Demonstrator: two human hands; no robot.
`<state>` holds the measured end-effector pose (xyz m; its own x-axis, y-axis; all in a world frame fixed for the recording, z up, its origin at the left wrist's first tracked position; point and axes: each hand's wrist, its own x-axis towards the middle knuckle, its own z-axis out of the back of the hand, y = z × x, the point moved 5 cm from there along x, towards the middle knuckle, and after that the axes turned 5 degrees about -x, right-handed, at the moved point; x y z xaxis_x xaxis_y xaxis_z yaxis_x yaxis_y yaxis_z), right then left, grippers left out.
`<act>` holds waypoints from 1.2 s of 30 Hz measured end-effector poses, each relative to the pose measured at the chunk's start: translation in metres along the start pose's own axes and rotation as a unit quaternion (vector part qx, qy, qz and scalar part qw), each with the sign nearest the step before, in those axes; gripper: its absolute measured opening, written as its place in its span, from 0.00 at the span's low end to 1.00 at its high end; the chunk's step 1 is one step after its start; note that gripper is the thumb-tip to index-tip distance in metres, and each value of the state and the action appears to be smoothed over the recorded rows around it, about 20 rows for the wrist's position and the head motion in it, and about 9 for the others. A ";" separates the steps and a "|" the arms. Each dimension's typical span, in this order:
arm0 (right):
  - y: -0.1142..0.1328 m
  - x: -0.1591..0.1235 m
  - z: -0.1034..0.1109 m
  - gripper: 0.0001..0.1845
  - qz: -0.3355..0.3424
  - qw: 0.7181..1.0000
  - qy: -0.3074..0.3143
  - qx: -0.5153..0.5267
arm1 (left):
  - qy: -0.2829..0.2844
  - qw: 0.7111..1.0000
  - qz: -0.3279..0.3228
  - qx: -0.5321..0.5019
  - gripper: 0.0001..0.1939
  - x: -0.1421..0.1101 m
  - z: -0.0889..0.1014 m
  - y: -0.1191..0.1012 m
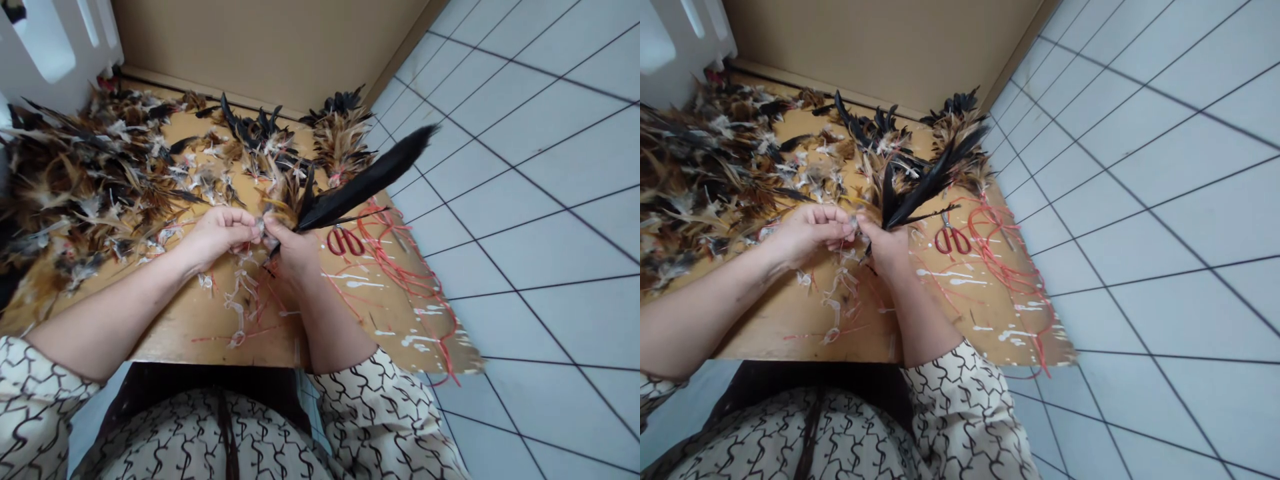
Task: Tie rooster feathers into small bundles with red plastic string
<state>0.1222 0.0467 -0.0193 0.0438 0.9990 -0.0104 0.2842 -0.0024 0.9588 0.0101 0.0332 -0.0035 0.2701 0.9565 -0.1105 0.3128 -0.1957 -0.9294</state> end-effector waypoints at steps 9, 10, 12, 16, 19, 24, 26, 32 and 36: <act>0.000 -0.001 0.004 0.16 -0.014 0.999 -0.038 0.022 | -0.013 0.989 0.118 -0.089 0.04 -0.002 -0.004 0.011; -0.001 -0.001 0.004 0.17 -0.025 0.999 -0.035 0.025 | -0.014 0.988 0.125 -0.090 0.04 -0.002 -0.005 0.012; -0.002 0.000 0.004 0.17 -0.041 0.998 -0.029 0.026 | -0.014 0.988 0.130 -0.086 0.05 -0.003 -0.006 0.013; 0.001 0.002 0.004 0.18 -0.046 0.998 -0.022 0.026 | -0.012 0.990 0.113 -0.083 0.06 -0.002 -0.005 0.012; 0.004 0.003 0.005 0.20 -0.032 0.999 -0.025 0.029 | -0.001 0.990 0.108 -0.086 0.05 -0.002 -0.004 0.012; 0.009 0.003 0.008 0.21 -0.003 0.999 -0.035 0.028 | -0.002 0.989 0.125 -0.080 0.04 -0.002 -0.003 0.012; 0.009 0.002 0.008 0.20 -0.013 0.999 -0.035 0.021 | -0.011 0.989 0.125 -0.075 0.05 -0.002 -0.002 0.011; 0.009 -0.001 0.006 0.19 -0.025 0.999 -0.032 -0.008 | -0.015 0.990 0.129 -0.057 0.06 -0.003 -0.001 0.008; 0.007 -0.001 0.003 0.19 -0.040 0.999 -0.022 -0.006 | -0.005 0.991 0.126 -0.046 0.05 -0.002 0.000 0.009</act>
<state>0.1267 0.0453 -0.0132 0.0635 0.9930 -0.0998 0.2770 0.0785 0.9577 0.0122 0.0297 -0.0122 0.3414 0.8765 -0.3393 0.3182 -0.4475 -0.8358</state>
